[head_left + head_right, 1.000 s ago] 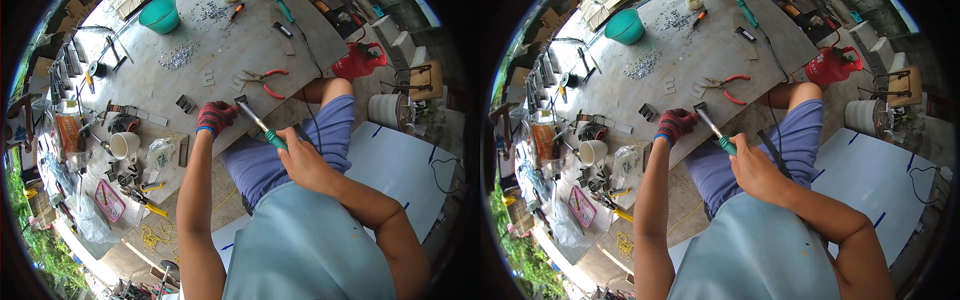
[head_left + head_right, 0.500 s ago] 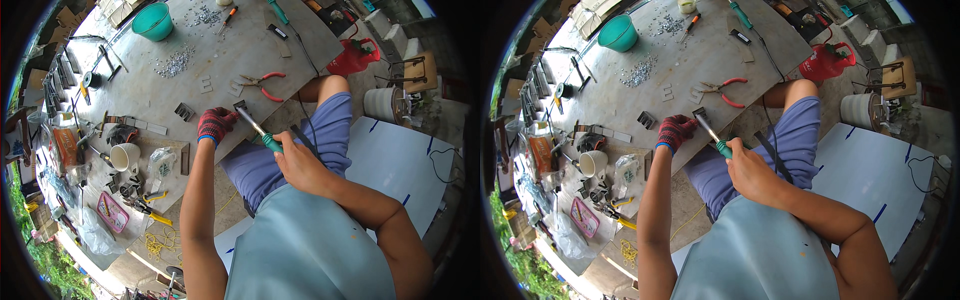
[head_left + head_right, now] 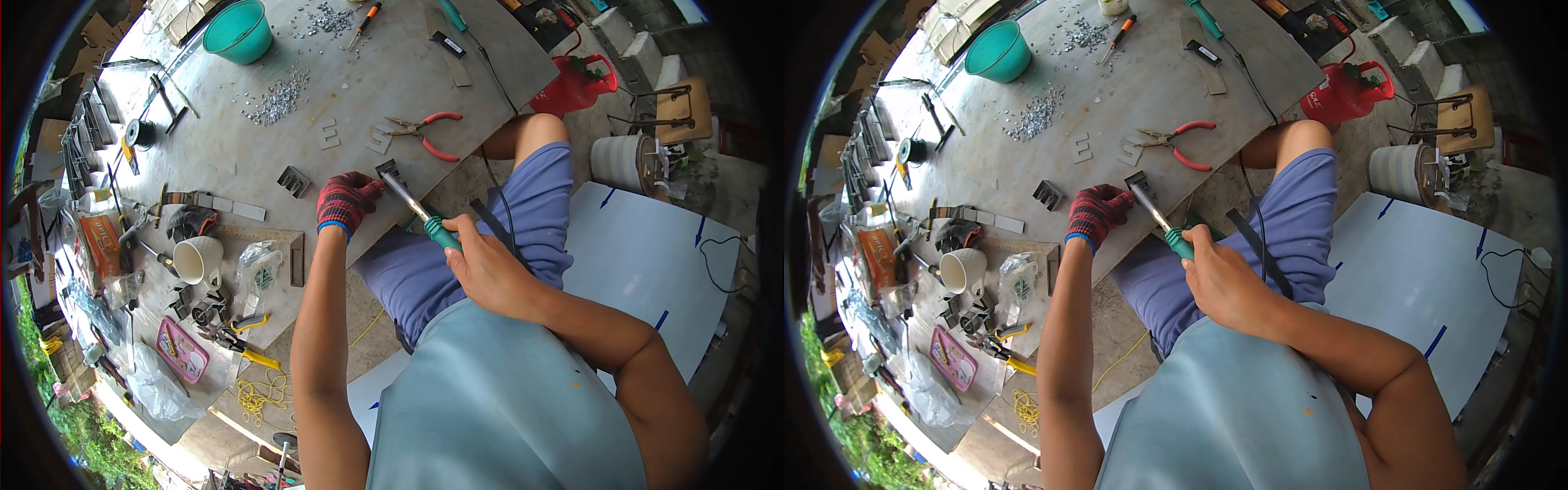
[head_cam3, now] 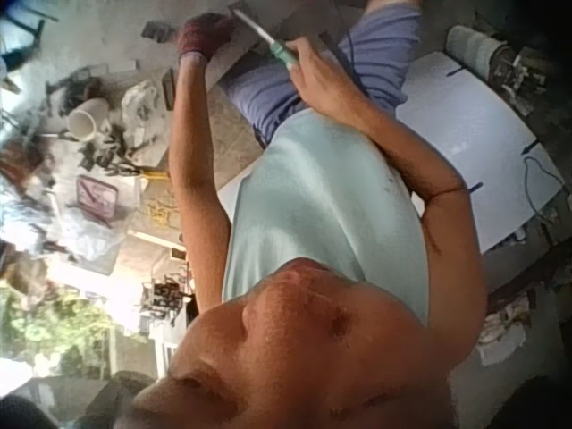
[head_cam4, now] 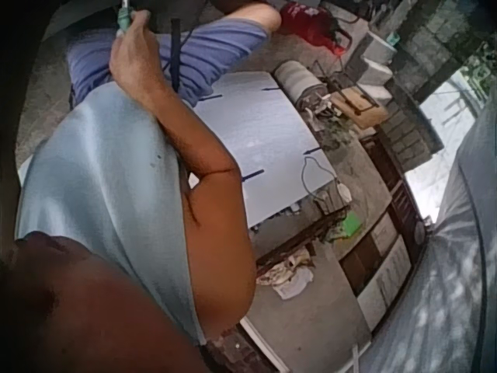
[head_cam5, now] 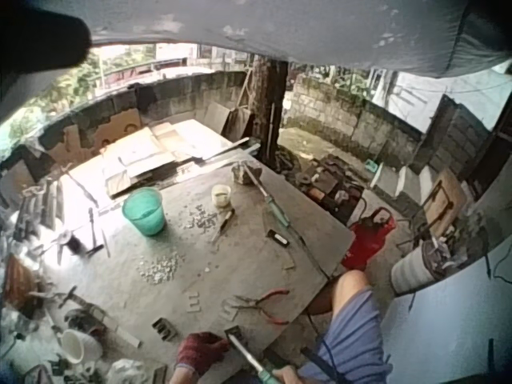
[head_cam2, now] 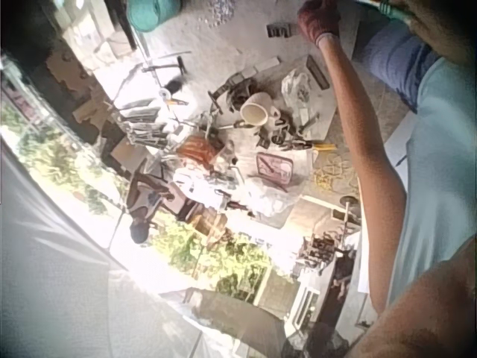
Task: Solder metal pins onto the back of small metal sign letters.
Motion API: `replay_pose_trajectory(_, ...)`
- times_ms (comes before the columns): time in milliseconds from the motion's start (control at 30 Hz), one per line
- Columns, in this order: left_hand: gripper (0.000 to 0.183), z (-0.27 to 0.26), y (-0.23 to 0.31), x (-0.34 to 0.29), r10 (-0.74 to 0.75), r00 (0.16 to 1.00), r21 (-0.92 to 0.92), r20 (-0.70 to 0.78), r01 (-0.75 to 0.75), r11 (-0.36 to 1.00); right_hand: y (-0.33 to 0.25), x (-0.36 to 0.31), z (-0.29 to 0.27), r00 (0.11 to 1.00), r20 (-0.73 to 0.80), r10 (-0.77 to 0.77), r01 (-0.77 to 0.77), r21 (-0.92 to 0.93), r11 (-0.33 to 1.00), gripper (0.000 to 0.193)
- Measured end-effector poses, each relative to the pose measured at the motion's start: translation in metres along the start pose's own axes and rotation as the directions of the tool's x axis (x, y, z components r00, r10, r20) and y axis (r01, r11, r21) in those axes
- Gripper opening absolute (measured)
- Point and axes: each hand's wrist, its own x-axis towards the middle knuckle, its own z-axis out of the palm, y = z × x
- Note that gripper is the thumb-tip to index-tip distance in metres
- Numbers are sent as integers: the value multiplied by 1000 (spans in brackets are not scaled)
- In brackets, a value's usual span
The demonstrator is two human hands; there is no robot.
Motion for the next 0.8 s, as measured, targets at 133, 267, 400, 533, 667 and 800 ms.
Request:
replay_pose_trajectory(133,29,1,0,0,-1,1000,-36,4,1,999,0,0,-3,1000,10,-17,17,-12,1000,32)
replay_pose_trajectory(267,27,2,0,1,-8,1000,-57,9,8,998,6,0,-2,997,-15,-69,69,-26,997,32)
replay_pose_trajectory(400,26,3,-8,6,-4,1000,-82,10,5,997,8,2,-2,989,-39,-144,141,-57,988,32)
replay_pose_trajectory(533,26,3,-2,3,-8,1000,-42,7,8,999,5,3,-3,991,-31,-127,126,-55,991,33)
replay_pose_trajectory(667,26,3,-3,3,-19,1000,-29,-5,19,999,5,3,-3,991,-24,-135,133,-70,989,34)
replay_pose_trajectory(800,26,3,-6,4,-13,1000,-40,-10,12,999,8,1,-1,990,-13,-140,137,-116,984,35)
